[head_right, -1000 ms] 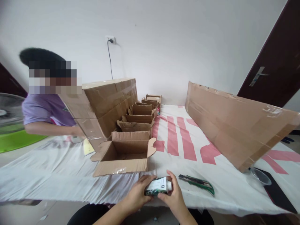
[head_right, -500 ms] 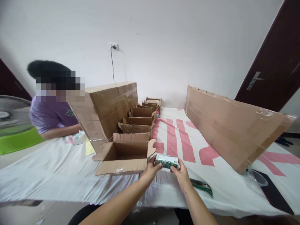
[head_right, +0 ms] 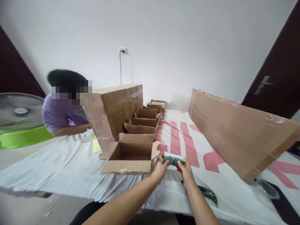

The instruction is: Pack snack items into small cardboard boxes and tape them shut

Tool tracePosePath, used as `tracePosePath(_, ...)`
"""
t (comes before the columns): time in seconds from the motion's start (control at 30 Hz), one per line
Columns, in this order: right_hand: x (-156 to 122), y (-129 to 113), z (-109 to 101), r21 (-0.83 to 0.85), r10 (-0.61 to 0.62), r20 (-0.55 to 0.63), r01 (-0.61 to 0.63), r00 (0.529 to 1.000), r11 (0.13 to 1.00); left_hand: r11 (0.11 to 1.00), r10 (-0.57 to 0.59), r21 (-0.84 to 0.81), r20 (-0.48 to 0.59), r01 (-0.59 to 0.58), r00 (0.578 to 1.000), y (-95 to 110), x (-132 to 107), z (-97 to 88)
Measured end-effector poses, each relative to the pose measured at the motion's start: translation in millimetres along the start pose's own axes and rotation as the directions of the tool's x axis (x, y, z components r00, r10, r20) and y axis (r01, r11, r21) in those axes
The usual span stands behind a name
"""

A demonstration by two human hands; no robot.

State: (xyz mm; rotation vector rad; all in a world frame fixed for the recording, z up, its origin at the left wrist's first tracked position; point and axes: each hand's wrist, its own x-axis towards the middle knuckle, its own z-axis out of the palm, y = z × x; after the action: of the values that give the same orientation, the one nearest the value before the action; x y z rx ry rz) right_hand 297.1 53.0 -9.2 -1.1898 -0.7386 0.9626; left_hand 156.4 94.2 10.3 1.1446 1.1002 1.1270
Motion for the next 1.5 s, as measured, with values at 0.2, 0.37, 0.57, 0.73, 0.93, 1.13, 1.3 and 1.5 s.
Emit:
tracePosePath(0.2, -45, 24, -21, -0.058, 0.044, 0.025, -0.043, 0.999, 0.997, 0.998, 0.021, 0.065, 0.090, -0.026, 0.996, -22, -61, -27.4)
tracePosePath(0.37, -64, 50, -10, -0.208, 0.039, 0.095, -0.018, 0.995, 0.978, 0.997, -0.022, 0.081, 0.127, 0.011, 0.992, -32, -84, -68.7)
tracePosePath(0.57, -71, 67, 26, -0.267, 0.007, 0.325, 0.084, 0.946, 0.960, 0.995, -0.084, 0.062, 0.058, 0.080, 0.995, -42, -91, -120.5)
tracePosePath(0.73, -73, 74, 57, -0.399, -0.056, 0.401, 0.230, 0.914, 0.887, 0.998, -0.020, 0.060, 0.009, 0.019, 1.000, -42, -89, -156.2)
tracePosePath(0.93, -71, 77, 92, -0.497, -0.227, 0.345, 0.382, 0.911, 0.779, 0.974, 0.112, 0.211, -0.105, -0.088, 0.988, -37, -72, -187.3)
tracePosePath(1.13, -69, 94, 104, -0.521, -0.236, 0.361, 0.405, 0.902, 0.752, 0.943, 0.206, 0.301, -0.200, -0.140, 0.958, -47, -68, -198.2)
tracePosePath(1.3, -69, 109, 100, -0.563, -0.350, 0.317, 0.472, 0.882, 0.679, 0.920, 0.262, 0.348, -0.204, -0.180, 0.943, -50, -66, -202.1)
tracePosePath(1.5, -69, 113, 95, -0.541, -0.365, 0.395, 0.535, 0.843, 0.649, 0.851, 0.339, 0.473, -0.165, -0.227, 0.926, -51, -62, -211.9)
